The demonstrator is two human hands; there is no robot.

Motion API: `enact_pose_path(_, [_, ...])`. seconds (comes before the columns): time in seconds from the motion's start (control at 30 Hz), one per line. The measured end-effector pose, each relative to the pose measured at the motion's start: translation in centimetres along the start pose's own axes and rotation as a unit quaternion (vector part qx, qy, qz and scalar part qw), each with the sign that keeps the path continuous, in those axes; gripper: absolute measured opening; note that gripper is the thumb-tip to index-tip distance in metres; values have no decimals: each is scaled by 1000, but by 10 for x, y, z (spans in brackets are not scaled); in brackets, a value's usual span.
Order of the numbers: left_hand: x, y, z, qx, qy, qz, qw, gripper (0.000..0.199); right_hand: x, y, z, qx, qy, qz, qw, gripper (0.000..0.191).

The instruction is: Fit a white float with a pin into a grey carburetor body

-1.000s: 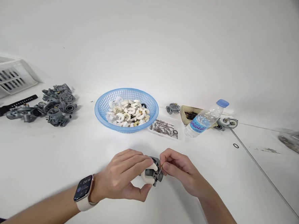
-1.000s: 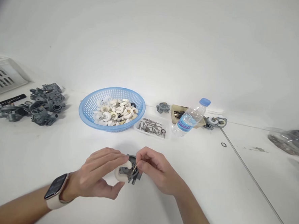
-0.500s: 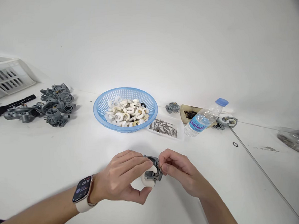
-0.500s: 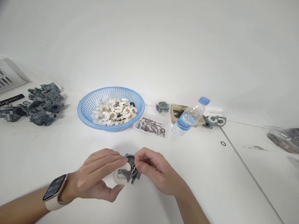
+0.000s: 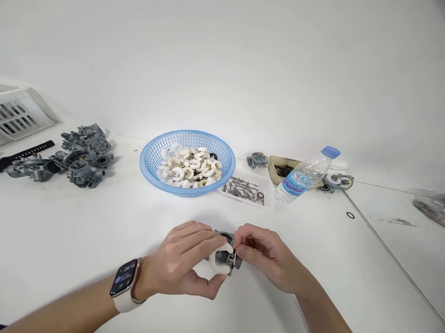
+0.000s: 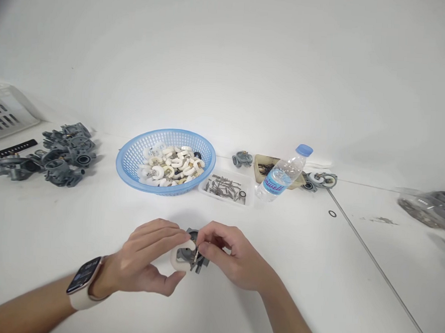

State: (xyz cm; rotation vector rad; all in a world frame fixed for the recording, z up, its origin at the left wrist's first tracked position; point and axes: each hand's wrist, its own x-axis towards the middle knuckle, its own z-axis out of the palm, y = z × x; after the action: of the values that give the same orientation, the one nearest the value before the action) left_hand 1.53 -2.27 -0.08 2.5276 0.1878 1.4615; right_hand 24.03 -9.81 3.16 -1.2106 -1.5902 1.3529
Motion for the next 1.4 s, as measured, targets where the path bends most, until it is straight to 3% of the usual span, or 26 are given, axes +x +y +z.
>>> enact_pose_path(0.4, [1,1,0,-6,7,-22,1000,42,2,-3,2,-18,10,9,1000,24])
enact_pose_path(0.57, [1,1,0,-29,18,-48,998,43,-1,-1,1,3,35,-34,999,12])
enact_pose_path(0.83, [6,1,-2,-46,29,-80,995,34,-4,1,1,22,22,-61,998,20])
enact_pose_path(1.4, [5,0,-2,-68,29,-101,992,36,-4,3,6,-8,32,-72,997,28])
